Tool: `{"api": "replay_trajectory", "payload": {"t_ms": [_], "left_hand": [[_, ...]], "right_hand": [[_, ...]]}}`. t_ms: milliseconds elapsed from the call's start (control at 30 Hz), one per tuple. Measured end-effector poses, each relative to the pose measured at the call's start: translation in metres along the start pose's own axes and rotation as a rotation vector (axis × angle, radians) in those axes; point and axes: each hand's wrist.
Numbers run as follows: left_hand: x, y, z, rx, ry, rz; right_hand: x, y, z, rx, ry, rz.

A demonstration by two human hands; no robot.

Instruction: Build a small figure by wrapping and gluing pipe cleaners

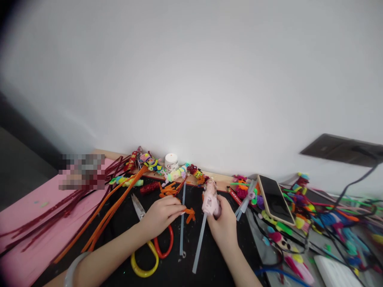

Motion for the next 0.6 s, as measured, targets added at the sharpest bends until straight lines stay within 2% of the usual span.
{"api": "replay_trajectory", "payload": {"t_ms": [267,500,600], "left_hand": [[0.0,0.001,-0.002,-0.002,0.108,0.062],[-0.017,0.009,-0.019,0.238,0.084,-0.137],[-0.022,0.01,-0.026,0.269,0.095,-0.219]], "right_hand": [[0.0,0.001,0.002,0.012,-0.076,0.026],[-0.002,0.002,0.001,0.047,-0.118,0.041],[-0.003,0.002,0.0,0.041,-0.149,0.049]]}}
Point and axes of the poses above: each hand's wrist, its own y-axis away from the middle knuckle, its own z-axis out of the palm, x = y × z, and after that the axes turned 2 degrees about z, right-handed
